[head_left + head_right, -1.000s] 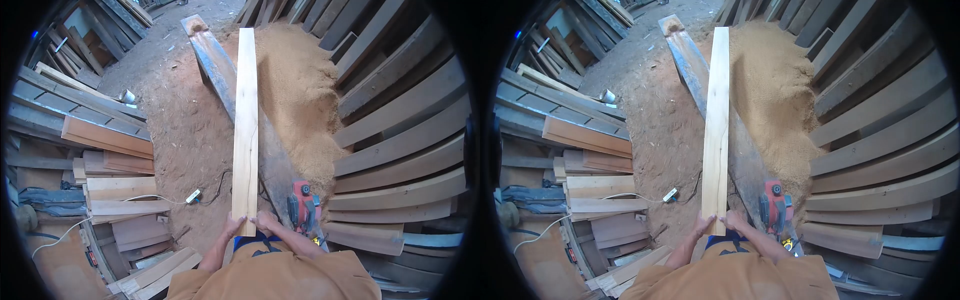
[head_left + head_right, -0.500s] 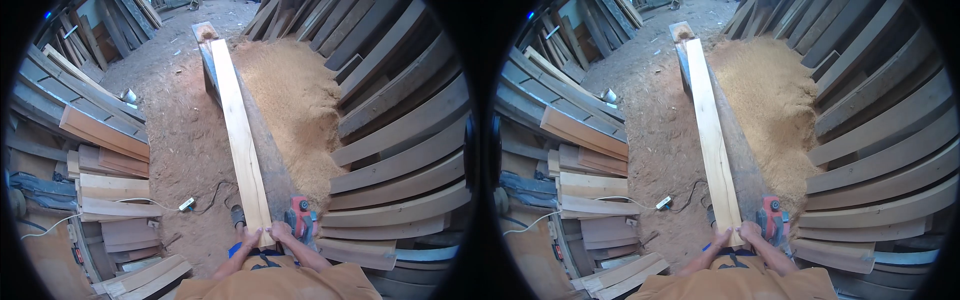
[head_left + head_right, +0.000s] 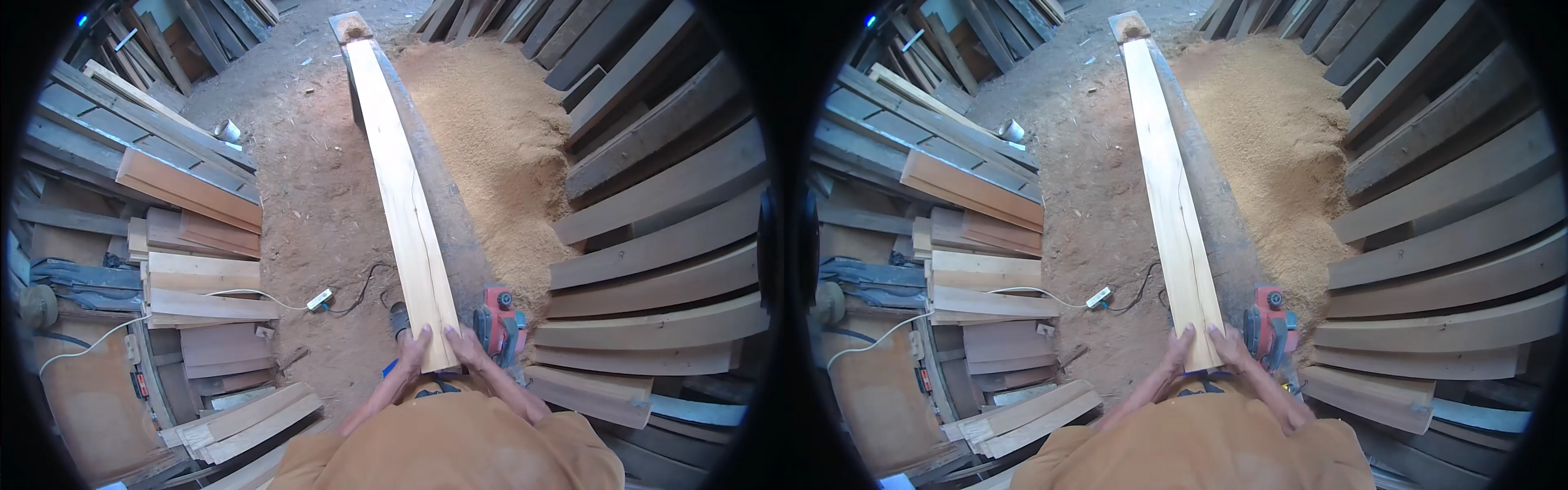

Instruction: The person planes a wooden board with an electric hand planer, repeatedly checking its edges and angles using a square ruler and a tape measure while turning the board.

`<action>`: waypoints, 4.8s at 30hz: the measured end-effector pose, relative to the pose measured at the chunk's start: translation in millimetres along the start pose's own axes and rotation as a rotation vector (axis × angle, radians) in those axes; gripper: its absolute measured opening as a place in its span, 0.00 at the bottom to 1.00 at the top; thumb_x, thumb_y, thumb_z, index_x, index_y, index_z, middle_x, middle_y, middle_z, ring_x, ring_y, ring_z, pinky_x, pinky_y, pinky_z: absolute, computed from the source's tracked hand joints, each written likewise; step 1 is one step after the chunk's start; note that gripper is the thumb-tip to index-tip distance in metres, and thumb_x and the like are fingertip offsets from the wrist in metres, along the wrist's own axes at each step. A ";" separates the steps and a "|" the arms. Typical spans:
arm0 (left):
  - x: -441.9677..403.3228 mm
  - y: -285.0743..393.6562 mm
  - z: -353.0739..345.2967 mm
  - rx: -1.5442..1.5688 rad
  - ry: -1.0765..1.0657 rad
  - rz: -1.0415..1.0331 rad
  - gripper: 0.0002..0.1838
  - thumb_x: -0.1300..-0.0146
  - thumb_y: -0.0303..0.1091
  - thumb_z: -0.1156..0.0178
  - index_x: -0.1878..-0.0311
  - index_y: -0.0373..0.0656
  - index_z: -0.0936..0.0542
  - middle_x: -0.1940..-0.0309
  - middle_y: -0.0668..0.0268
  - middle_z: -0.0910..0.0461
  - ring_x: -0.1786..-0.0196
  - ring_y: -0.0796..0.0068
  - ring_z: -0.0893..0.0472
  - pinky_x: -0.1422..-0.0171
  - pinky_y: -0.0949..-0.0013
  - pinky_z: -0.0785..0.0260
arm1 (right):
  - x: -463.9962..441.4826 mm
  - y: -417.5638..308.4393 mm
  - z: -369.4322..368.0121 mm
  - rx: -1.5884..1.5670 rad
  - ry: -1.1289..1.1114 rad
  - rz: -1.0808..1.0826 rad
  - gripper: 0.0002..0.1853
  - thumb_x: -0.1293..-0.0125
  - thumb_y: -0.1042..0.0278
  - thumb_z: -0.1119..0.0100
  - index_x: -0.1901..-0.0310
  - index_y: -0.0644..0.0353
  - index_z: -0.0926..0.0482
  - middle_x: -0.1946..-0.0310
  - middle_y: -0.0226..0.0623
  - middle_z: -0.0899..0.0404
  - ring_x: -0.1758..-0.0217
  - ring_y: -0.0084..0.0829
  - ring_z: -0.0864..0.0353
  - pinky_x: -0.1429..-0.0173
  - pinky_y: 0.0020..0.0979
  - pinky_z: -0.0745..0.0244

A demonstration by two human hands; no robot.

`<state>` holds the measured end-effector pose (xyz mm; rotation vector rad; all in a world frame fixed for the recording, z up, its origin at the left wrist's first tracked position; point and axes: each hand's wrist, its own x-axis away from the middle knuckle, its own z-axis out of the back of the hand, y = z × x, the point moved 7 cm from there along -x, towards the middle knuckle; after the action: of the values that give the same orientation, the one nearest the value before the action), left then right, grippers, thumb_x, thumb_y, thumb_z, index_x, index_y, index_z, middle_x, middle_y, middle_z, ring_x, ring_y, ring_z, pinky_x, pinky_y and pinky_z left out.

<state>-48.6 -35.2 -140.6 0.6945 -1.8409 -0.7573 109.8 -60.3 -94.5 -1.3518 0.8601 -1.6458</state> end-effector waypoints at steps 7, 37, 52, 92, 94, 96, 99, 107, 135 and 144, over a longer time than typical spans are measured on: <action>39.9 214.8 -69.9 0.616 -0.303 -0.190 0.36 0.19 0.59 0.59 0.24 0.37 0.34 0.30 0.52 0.25 0.30 0.55 0.23 0.23 0.49 0.32 | 19.2 -237.6 61.5 -0.236 -0.145 0.253 0.33 0.22 0.52 0.47 0.27 0.72 0.33 0.36 0.50 0.22 0.31 0.34 0.25 0.28 0.35 0.32; 76.6 478.4 -207.0 0.666 -0.863 -0.622 0.49 0.30 0.72 0.47 0.18 0.46 0.43 0.25 0.54 0.34 0.25 0.55 0.31 0.25 0.47 0.36 | 33.3 -504.5 143.0 -0.415 0.164 0.864 0.30 0.20 0.44 0.46 0.40 0.70 0.21 0.60 0.34 0.17 0.63 0.20 0.20 0.61 0.26 0.20; 72.2 476.7 -213.2 0.906 -1.176 -0.712 0.54 0.38 0.77 0.41 0.19 0.48 0.41 0.28 0.57 0.31 0.28 0.52 0.30 0.30 0.43 0.32 | 33.6 -494.1 127.0 -0.365 0.066 0.804 0.29 0.20 0.47 0.44 0.39 0.71 0.22 0.56 0.37 0.16 0.53 0.22 0.19 0.50 0.27 0.21; 62.7 476.9 -185.4 0.879 -0.983 -0.487 0.43 0.35 0.66 0.36 0.25 0.46 0.29 0.30 0.62 0.24 0.28 0.62 0.27 0.23 0.51 0.33 | 15.7 -344.7 167.4 -0.497 0.054 0.443 0.27 0.18 0.51 0.50 0.33 0.69 0.27 0.62 0.39 0.14 0.66 0.23 0.18 0.59 0.27 0.20; 58.9 473.4 -181.5 0.913 -1.041 -0.498 0.43 0.35 0.64 0.34 0.24 0.48 0.30 0.29 0.65 0.25 0.24 0.64 0.29 0.19 0.53 0.37 | 9.8 -262.1 189.7 -0.294 0.274 0.236 0.24 0.19 0.54 0.51 0.38 0.68 0.23 0.63 0.38 0.14 0.67 0.23 0.19 0.60 0.28 0.21; 55.4 469.7 -179.6 0.956 -1.072 -0.507 0.43 0.36 0.64 0.33 0.24 0.49 0.30 0.28 0.66 0.26 0.25 0.64 0.29 0.19 0.53 0.37 | 9.3 -156.6 210.9 -0.056 0.428 0.083 0.20 0.24 0.58 0.49 0.52 0.69 0.17 0.69 0.42 0.16 0.69 0.24 0.20 0.61 0.30 0.23; 55.3 469.6 -181.0 0.907 -1.037 -0.557 0.44 0.37 0.64 0.32 0.24 0.50 0.30 0.27 0.65 0.27 0.24 0.64 0.30 0.19 0.52 0.38 | 53.5 -12.5 226.2 0.560 0.465 -0.351 0.26 0.35 0.48 0.45 0.61 0.69 0.14 0.58 0.65 0.16 0.50 0.60 0.15 0.45 0.54 0.23; 47.9 465.2 -184.4 0.889 -1.000 -0.565 0.45 0.38 0.64 0.31 0.24 0.50 0.30 0.26 0.64 0.28 0.24 0.62 0.30 0.19 0.49 0.39 | 160.5 177.5 162.2 0.651 0.251 -0.714 0.28 0.37 0.47 0.38 0.48 0.65 0.15 0.48 0.61 0.16 0.46 0.55 0.14 0.41 0.49 0.21; 42.3 415.0 -154.5 0.754 -0.732 -0.447 0.47 0.34 0.71 0.45 0.21 0.48 0.37 0.28 0.50 0.31 0.25 0.45 0.32 0.23 0.38 0.37 | 194.5 178.8 183.3 0.061 0.768 -0.811 0.26 0.37 0.55 0.38 0.41 0.60 0.22 0.51 0.43 0.16 0.55 0.42 0.13 0.50 0.43 0.17; 61.4 289.6 -99.3 1.037 -0.859 -0.087 0.53 0.38 0.71 0.38 0.18 0.49 0.42 0.26 0.39 0.36 0.29 0.32 0.30 0.24 0.31 0.39 | 119.4 64.1 207.4 -1.087 0.469 -0.186 0.19 0.31 0.55 0.41 0.42 0.51 0.21 0.60 0.34 0.18 0.61 0.37 0.16 0.61 0.43 0.17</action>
<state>-14.3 85.8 145.2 1.2050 -3.0444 -0.0434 313.8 -196.9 -61.5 -1.7707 2.1692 -1.7065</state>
